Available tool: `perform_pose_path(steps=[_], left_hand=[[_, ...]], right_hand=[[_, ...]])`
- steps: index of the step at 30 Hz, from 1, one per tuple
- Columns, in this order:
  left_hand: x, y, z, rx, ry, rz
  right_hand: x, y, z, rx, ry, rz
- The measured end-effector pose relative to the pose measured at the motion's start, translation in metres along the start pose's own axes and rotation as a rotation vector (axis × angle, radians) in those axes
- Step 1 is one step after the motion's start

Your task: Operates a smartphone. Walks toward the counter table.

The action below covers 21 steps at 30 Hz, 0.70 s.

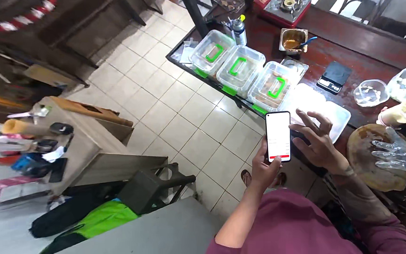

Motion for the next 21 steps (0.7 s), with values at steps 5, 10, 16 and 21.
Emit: perform_pose_path(steps=[5, 10, 16, 21], left_hand=[[0.006, 0.03, 0.0, 0.04, 0.026, -0.012], [0.012, 0.067, 0.001, 0.072, -0.017, -0.037], [0.019, 0.121, -0.007, 0.141, -0.049, 0.001], [0.023, 0.175, -0.019, 0.15, -0.05, 0.0]], right_hand=[[-0.005, -0.022, 0.01, -0.038, -0.033, 0.014], [-0.018, -0.055, 0.026, -0.296, -0.155, 0.005], [-0.038, -0.121, 0.057, -0.892, -0.454, 0.222], [-0.065, -0.161, 0.101, -0.986, -0.452, 0.28]])
Point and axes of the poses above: each hand's wrist, its own x-axis away from the middle knuckle, its own y-axis out of the back of the hand, z = x × y, the point moved 3 cm from there along -x, towards the middle knuckle, and after that the axes turned 3 degrees about z, right-handed, at the moved point
